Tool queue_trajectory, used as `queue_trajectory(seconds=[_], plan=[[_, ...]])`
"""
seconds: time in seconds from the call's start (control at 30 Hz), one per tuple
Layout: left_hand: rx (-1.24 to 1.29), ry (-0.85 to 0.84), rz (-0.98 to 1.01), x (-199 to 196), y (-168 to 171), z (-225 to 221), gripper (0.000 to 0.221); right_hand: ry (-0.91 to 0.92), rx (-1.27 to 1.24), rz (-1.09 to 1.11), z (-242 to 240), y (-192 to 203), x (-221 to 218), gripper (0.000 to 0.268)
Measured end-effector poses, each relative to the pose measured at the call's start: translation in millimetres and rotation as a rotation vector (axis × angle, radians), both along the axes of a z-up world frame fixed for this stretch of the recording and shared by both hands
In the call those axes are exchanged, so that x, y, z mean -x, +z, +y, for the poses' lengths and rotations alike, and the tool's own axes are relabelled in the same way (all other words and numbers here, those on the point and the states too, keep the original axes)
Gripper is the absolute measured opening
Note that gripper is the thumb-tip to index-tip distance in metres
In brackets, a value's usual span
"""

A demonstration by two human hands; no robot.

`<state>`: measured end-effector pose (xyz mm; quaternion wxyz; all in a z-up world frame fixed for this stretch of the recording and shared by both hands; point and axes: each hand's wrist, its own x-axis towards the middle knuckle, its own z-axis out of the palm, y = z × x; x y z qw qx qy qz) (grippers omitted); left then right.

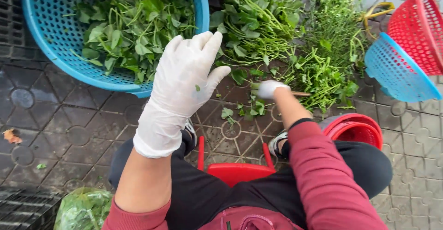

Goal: Trimming the stems and roots of leafy greens using a knife and sorting them into baskets.

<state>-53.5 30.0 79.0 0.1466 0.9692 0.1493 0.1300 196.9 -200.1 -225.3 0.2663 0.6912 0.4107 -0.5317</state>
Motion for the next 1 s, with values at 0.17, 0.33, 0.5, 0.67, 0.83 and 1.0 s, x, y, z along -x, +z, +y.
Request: queue_trajectory(seconds=[0.17, 0.33, 0.5, 0.67, 0.83, 1.0], plan=[[-0.015, -0.014, 0.013, -8, -5, -11, 0.067, -0.287, 0.208, -0.434, -70, 55, -112, 0.027], [0.009, -0.024, 0.144, -20, -13, -18, 0.066, -1.244, -0.402, -0.141, -21, 97, -73, 0.053], [-0.006, -0.065, 0.208, -35, -16, -24, 0.059, -1.711, -0.614, 0.204, -26, -86, -70, 0.063], [-0.029, -0.091, 0.2, -36, -32, -29, 0.055, -2.209, -0.749, 0.261, -18, -80, -39, 0.052], [0.004, -0.056, 0.116, -46, -39, -25, 0.051, -2.203, -0.988, 0.178, -53, -49, -19, 0.02], [-0.03, -0.09, 0.098, -60, -69, -28, 0.041, -2.157, -1.137, 0.408, -57, 29, -5, 0.016]])
